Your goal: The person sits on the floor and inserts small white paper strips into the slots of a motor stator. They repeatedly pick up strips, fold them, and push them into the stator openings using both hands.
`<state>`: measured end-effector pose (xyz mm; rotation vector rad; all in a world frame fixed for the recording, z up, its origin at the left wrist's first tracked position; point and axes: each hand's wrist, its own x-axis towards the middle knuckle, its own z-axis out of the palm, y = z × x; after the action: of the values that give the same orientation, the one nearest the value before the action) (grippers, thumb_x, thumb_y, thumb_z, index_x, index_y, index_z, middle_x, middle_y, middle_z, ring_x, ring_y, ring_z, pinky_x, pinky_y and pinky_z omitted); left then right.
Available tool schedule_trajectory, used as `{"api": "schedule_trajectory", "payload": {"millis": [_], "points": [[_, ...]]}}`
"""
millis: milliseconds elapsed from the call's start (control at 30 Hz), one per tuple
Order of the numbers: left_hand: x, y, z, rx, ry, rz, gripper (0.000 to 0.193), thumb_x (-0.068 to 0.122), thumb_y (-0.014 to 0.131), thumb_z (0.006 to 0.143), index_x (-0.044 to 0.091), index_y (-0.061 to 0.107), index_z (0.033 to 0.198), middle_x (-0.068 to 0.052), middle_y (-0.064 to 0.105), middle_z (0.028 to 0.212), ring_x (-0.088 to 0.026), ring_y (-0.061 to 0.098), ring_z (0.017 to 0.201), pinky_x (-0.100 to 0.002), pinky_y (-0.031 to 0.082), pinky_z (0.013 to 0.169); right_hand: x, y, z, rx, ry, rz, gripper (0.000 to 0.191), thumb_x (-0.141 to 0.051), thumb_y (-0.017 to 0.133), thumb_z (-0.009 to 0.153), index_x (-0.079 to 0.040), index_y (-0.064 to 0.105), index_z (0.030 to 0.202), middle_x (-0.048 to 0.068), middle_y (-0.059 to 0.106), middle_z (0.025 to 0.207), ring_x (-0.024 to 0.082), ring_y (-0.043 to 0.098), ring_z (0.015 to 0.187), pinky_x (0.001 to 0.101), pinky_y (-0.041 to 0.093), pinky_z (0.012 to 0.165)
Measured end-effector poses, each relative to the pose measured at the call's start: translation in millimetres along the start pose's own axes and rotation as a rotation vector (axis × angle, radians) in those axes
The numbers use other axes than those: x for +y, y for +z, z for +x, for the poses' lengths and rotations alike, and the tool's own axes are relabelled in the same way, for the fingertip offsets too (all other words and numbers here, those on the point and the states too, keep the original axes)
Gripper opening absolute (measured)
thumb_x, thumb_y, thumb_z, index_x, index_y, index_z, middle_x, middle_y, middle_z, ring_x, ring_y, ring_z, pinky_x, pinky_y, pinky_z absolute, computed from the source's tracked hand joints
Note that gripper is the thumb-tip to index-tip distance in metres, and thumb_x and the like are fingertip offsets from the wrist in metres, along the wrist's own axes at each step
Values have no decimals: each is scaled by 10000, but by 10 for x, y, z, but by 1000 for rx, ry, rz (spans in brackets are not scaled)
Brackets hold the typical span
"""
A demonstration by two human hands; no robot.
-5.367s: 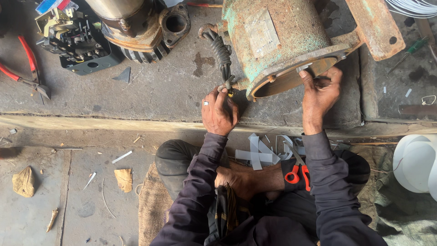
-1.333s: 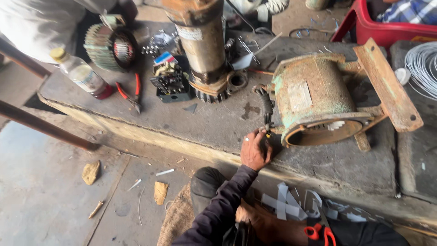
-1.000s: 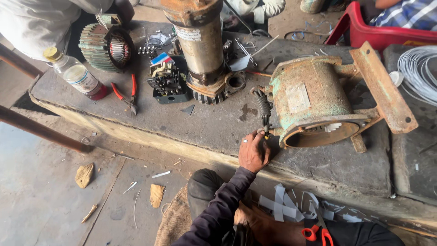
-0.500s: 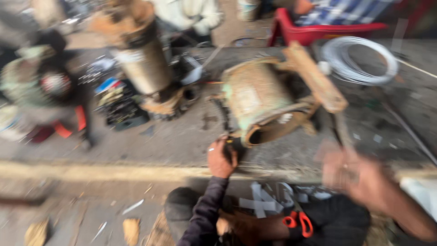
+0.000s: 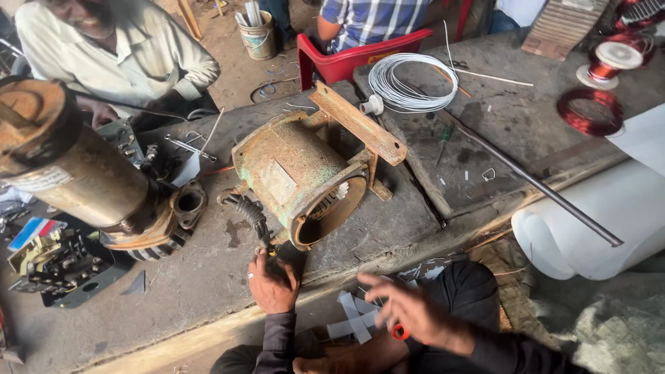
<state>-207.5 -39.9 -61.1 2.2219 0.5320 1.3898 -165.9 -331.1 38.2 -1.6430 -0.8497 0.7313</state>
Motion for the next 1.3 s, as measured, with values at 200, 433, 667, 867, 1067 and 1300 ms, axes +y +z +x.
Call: {"api": "schedule_trajectory", "payload": {"millis": [200,433,667,867,1067,1300], "points": [[-42,-118,115,0,17,17,511,122,680,810,-5,586,1297,-234,650,1144,-432,611,1065,-481,502,950,985,534,-4,-230,-225,302,358,96,354,994,8,662,1153,318,510,1508,324,709,1226,423,627,952],[90,-193,178,29,24,54,498,123,677,889,1,541,1352,-259,627,1235,-442,612,1093,-474,500,942,1133,662,88,-222,-454,116,280,58,472,988,-6,692,1148,309,559,1494,393,651,1325,510,499,1096],[62,-221,169,-55,-40,58,561,130,708,842,13,531,1362,-262,616,1189,-449,609,1007,-482,498,855,589,202,377,405,-316,-228,365,-70,513,1021,-9,592,1371,196,678,1355,327,658,1230,419,478,1089],[83,-196,162,25,41,52,565,124,679,913,29,458,1424,-238,609,1235,-431,618,1062,-483,495,914,322,-244,1217,713,-462,-518,893,-233,778,949,51,249,1610,303,363,1624,407,381,1507,485,309,1242],[68,-225,219,26,66,75,558,128,665,921,22,445,1422,-231,602,1230,-406,624,1052,-470,496,901,170,-277,1670,770,-371,-548,1026,-275,872,909,-4,192,1627,298,410,1588,410,448,1445,493,347,1218],[41,-183,237,14,60,84,533,118,655,928,31,453,1413,-219,603,1176,-377,620,1011,-463,501,868,222,-292,1867,807,-408,-361,1134,-258,896,910,-16,78,1657,305,434,1573,408,481,1453,508,353,1235]]}}
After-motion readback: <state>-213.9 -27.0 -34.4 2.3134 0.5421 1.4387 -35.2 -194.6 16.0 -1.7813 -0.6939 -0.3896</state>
